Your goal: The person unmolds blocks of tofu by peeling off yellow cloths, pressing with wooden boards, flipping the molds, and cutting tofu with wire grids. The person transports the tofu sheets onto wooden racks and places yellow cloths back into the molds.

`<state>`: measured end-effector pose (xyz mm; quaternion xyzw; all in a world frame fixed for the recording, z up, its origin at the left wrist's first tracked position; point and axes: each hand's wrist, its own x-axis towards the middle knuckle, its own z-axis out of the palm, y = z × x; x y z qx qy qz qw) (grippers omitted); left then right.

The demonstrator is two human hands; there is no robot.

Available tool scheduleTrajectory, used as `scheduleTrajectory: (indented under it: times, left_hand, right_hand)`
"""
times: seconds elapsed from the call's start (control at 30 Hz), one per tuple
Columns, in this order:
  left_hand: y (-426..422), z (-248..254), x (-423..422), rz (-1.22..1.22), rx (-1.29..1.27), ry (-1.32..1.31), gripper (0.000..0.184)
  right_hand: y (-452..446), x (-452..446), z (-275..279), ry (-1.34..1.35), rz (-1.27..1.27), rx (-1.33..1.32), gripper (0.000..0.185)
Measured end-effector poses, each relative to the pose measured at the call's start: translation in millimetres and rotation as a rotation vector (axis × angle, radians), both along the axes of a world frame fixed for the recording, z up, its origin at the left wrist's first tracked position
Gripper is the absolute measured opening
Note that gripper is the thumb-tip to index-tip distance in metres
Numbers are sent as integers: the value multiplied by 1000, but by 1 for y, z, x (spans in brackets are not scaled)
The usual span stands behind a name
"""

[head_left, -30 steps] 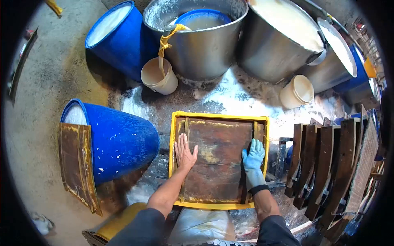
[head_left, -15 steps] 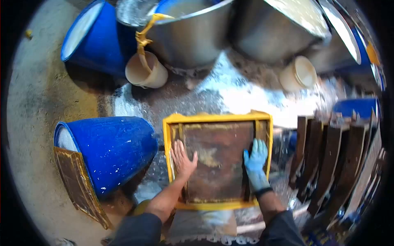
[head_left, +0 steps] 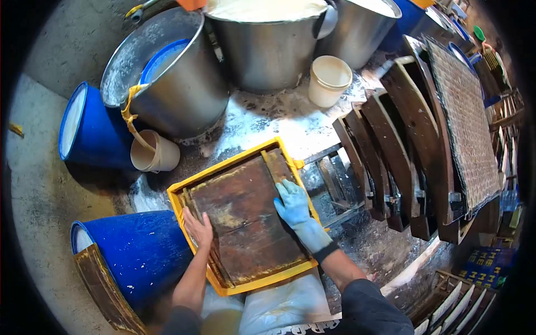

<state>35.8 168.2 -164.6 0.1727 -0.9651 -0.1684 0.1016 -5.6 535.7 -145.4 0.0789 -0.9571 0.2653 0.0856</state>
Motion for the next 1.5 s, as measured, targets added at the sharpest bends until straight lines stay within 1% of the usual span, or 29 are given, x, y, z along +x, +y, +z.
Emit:
scheduleTrajectory:
  times: [0.07, 0.13, 0.17, 0.2, 0.3, 0.37, 0.43, 0.47, 0.5, 0.53, 0.57, 0.67, 0.73, 0.8, 0.87, 0.9, 0.97, 1.0, 1.03, 1.07, 1.1, 1.13, 1.2, 1.23, 1.27, 1.3, 1.37, 1.43, 1.5]
  left_hand:
    - [32, 25, -29, 25, -71, 73, 74]
    - [88, 58, -78, -166, 347, 161, 68]
    - [111, 47, -104, -293, 229, 181, 60]
    - [156, 73, -130, -411, 394, 90, 54]
    - [262, 46, -194, -792, 179, 8, 42]
    - [324, 8, -205, -971, -181, 2, 46]
    - [361, -49, -202, -975, -517, -74, 50]
    - [375, -77, -204, -972, -516, -85, 50]
    - [390, -100, -210, -846, -511, -386, 54]
    - [398, -105, -215, -784, -501, -530, 57]
    - [406, -108, -221, -717, -500, -671, 59]
    - [395, -83, -236, -879, -448, -814, 52]
    - [391, -24, -257, -664, 24, -574, 26]
    - [352, -36, -294, -490, 414, -233, 32]
    - [277, -43, -333, -436, 794, 97, 36]
    - [241, 0, -333, -332, 880, 25, 21]
    - [214, 83, -292, 129, 1486, 271, 18]
    - [147, 43, -279, 199, 1486, 317, 20]
    - [103, 1, -252, 312, 1508, 307, 20]
    - [64, -37, -225, 427, 1530, 301, 20]
    - [66, -12, -165, 406, 1214, 116, 14]
    - [17, -49, -128, 315, 1121, 135, 14]
    - [13, -35, -45, 407, 808, 142, 26]
    - [1, -40, -7, 428, 665, 131, 31]
    - [-16, -46, 30, 338, 522, 218, 35]
    - [-33, -50, 61, 247, 378, 303, 40]
    - [-56, -33, 109, 389, 366, 183, 43]
    - [-78, -27, 139, 521, 375, 58, 47]
    - [-104, -31, 160, 601, 374, -67, 57]
  right_hand:
    - [59, 22, 13, -8, 36, -226, 62]
    - [119, 56, -13, -289, -223, -317, 65]
    - [153, 82, -45, -343, -260, -409, 66]
    - [178, 105, -73, -397, -288, -498, 68]
    - [206, 147, -107, -557, -91, -497, 67]
    - [191, 160, -132, -617, 22, -401, 55]
    - [175, 165, -168, -657, -13, -291, 30]
    - [170, 171, -176, -667, -8, -293, 30]
    - [166, 175, -181, -754, -208, -677, 26]
    - [166, 179, -183, -816, -420, -1064, 21]
    - [169, 185, -185, -823, -443, -1232, 19]
    - [177, 214, -180, -756, -442, -1218, 20]
    - [191, 220, -156, -797, -463, -1316, 21]
    - [216, 221, -97, -946, -819, -1780, 19]
    - [224, 227, -59, -1036, -754, -1634, 19]
    - [223, 234, -49, -1112, -708, -1483, 20]
    - [210, 241, -48, -1098, -658, -1322, 24]
    - [202, 249, -55, -1085, -603, -1166, 29]
    - [197, 264, -107, -911, -534, -740, 45]
    - [196, 245, -91, -632, -414, -443, 52]
    - [197, 212, -72, -351, -290, -149, 58]
    - [197, 179, -68, -344, -208, -80, 60]
    - [189, 153, -92, -347, -120, 0, 62]
    - [186, 144, -130, -371, 102, 39, 58]
    - [184, 141, -156, -393, 325, 77, 55]
    - [183, 144, -166, -398, 332, 85, 55]
    - [183, 160, -171, -971, -45, -626, 42]
    - [182, 182, -145, -866, -564, -1163, 32]
    - [204, 214, -75, -977, -832, -1305, 29]
